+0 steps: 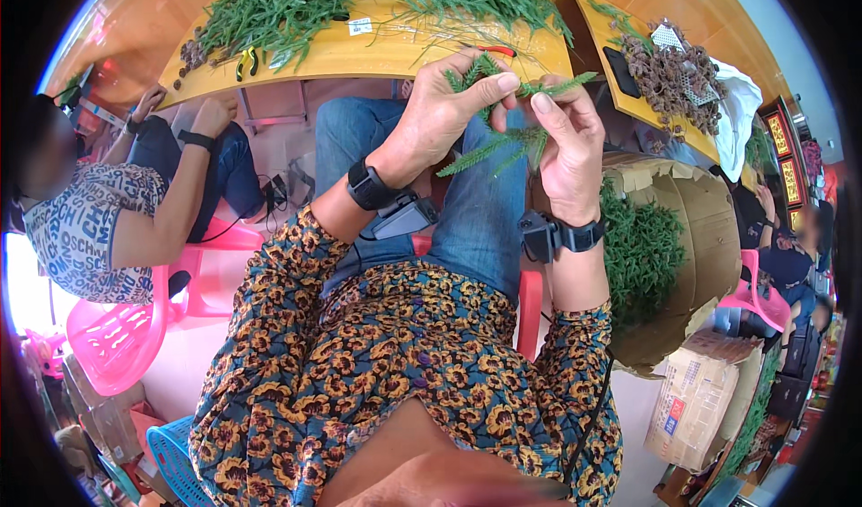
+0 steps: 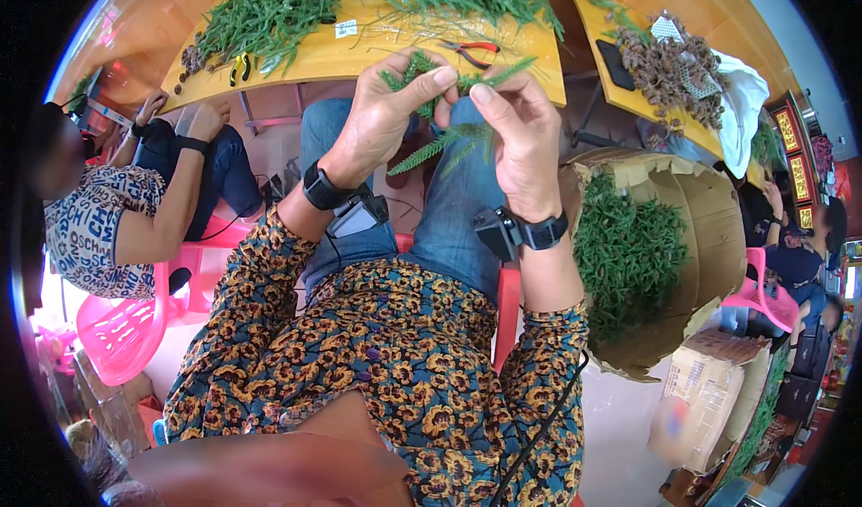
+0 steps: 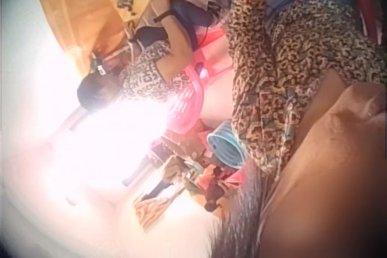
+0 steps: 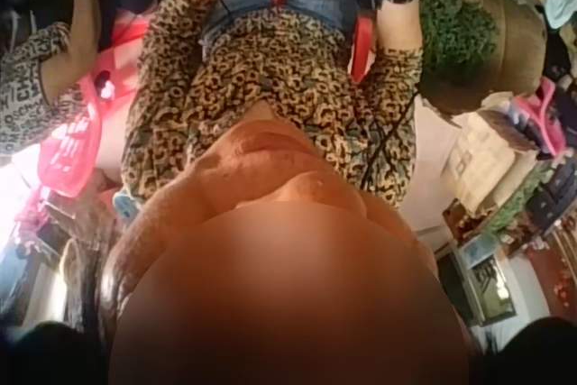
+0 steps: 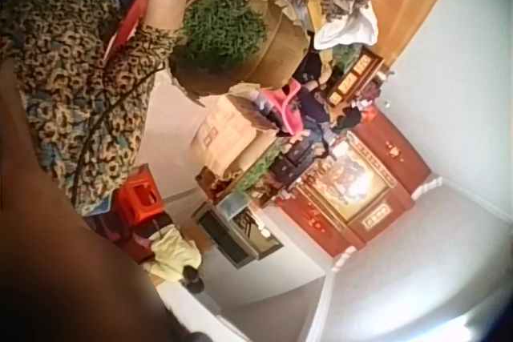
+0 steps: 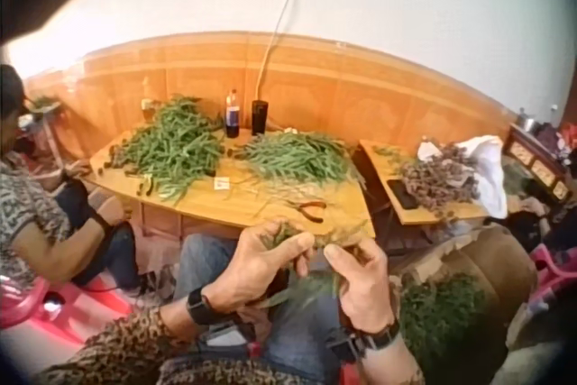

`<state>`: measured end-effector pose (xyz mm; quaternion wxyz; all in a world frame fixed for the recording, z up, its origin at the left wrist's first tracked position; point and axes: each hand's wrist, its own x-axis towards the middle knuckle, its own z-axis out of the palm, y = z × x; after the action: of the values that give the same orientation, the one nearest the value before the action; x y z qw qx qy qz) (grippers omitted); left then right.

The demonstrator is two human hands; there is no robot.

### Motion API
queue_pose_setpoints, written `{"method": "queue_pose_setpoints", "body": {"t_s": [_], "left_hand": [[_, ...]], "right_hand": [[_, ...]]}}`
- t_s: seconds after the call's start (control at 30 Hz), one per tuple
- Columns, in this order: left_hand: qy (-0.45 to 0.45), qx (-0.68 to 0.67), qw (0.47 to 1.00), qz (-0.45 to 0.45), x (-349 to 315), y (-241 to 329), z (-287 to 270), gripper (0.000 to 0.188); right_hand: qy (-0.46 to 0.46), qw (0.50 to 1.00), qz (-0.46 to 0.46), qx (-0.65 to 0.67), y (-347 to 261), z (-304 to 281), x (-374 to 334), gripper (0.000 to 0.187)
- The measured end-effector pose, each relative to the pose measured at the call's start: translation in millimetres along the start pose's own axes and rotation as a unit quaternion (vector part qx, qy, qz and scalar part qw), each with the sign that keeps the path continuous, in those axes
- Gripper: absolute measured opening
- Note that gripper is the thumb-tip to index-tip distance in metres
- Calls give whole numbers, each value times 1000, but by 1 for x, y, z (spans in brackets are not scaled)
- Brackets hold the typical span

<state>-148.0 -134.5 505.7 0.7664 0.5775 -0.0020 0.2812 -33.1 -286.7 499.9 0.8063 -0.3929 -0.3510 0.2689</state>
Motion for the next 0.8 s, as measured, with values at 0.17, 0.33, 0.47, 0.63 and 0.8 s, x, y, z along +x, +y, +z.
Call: {"method": "queue_pose_setpoints", "body": {"t_s": [0.17, 0.33, 0.47, 0.63, 0.8], "left_hand": [[-23, -89, 994, -64, -11, 1, -10, 21], [-53, -149, 984, -83, -44, 16, -39, 21], [-37, -251, 963, -86, -77, 31, -78, 19], [2, -323, 943, -81, -131, 72, -152, 19], [58, -264, 960, -73, -191, 111, -252, 21]], "right_hand": [[-3, 877, -282, -388, 10, 12, -15, 8], [78, 967, -156, -185, 49, 48, -38, 8], [118, 984, -85, -99, 75, 113, -49, 9], [123, 987, -89, -49, 128, 219, -58, 11], [130, 984, -97, -70, 203, 320, -65, 15]]}}
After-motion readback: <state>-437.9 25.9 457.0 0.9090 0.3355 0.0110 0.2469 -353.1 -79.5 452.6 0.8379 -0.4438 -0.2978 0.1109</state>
